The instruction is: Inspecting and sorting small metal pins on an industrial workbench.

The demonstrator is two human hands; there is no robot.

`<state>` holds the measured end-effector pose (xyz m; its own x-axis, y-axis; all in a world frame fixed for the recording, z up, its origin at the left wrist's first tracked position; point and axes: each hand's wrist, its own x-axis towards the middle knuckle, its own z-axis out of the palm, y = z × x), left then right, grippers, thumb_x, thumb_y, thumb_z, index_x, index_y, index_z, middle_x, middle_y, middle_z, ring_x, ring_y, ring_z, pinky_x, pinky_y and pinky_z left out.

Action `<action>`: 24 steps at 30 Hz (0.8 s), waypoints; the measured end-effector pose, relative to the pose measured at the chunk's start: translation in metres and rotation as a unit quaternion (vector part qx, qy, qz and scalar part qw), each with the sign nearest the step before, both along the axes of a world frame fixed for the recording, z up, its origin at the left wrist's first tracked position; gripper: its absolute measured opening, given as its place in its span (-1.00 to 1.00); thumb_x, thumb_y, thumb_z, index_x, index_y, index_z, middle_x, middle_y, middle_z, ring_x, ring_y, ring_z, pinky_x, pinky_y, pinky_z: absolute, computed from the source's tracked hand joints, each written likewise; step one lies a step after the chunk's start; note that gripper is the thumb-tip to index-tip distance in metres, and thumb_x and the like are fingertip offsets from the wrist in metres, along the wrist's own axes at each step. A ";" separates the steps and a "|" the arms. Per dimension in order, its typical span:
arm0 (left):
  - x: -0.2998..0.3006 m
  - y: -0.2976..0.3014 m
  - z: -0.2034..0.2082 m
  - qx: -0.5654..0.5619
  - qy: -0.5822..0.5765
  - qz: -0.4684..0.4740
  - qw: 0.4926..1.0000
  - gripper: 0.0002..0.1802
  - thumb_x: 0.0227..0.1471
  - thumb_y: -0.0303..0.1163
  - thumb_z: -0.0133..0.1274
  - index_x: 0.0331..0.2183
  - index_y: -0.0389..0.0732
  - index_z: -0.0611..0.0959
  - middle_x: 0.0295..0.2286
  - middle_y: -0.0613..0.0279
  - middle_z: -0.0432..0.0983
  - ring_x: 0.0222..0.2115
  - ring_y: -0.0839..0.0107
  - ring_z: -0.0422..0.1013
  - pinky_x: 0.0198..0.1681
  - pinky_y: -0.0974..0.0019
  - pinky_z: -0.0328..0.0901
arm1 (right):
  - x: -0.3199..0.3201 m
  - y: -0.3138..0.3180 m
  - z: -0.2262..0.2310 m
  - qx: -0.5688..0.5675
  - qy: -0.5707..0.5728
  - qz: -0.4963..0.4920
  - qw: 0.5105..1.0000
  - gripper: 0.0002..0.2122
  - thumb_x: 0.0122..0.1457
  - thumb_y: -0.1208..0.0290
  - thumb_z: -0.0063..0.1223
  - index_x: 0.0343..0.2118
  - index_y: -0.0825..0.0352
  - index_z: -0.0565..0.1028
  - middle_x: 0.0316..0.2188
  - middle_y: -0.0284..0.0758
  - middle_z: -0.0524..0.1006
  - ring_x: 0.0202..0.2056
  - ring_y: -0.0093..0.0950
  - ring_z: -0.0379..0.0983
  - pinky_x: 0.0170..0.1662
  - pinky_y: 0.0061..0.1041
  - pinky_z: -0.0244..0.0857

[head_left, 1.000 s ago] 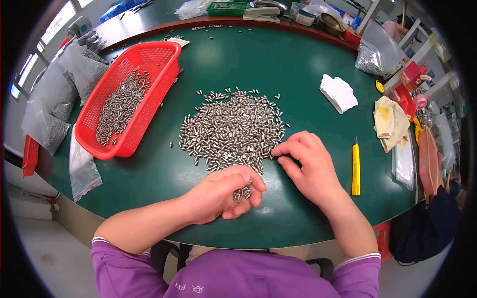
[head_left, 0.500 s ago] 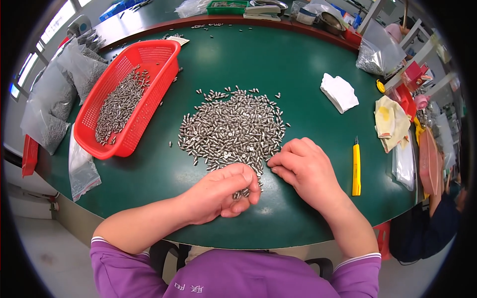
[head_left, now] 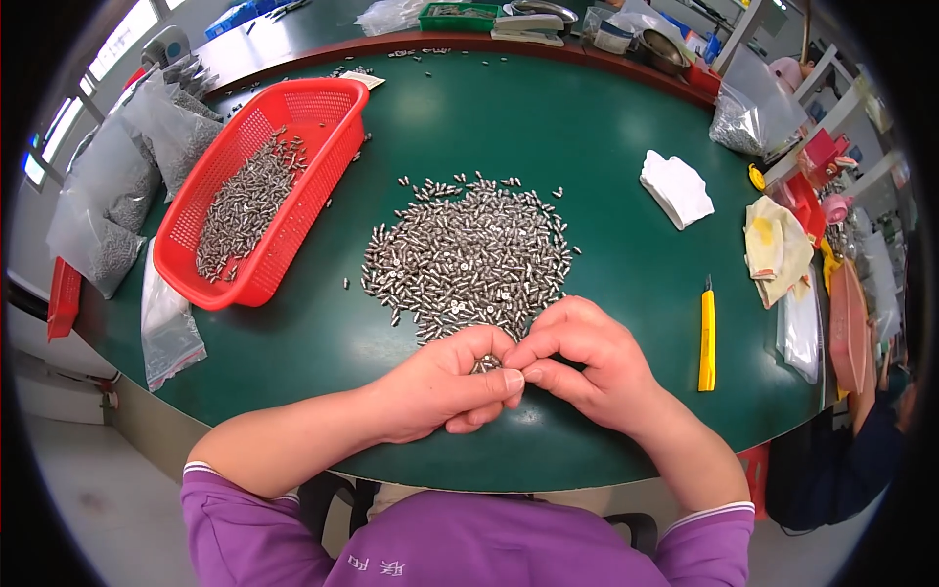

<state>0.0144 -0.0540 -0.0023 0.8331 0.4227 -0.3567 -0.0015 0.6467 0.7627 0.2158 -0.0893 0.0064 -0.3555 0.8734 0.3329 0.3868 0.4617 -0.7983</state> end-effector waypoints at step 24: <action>-0.001 0.002 -0.002 -0.031 -0.024 0.030 0.999 -0.88 0.16 -0.35 -0.14 -0.30 -0.18 0.39 -0.45 0.29 0.38 -0.64 0.64 0.20 -0.67 0.55 0.07 | 0.009 0.004 -0.003 0.047 -0.224 -0.106 0.968 -0.88 -0.08 0.48 0.17 -0.43 0.24 0.49 -0.43 -0.38 0.38 -0.31 -0.36 0.33 -0.26 -0.42 0.27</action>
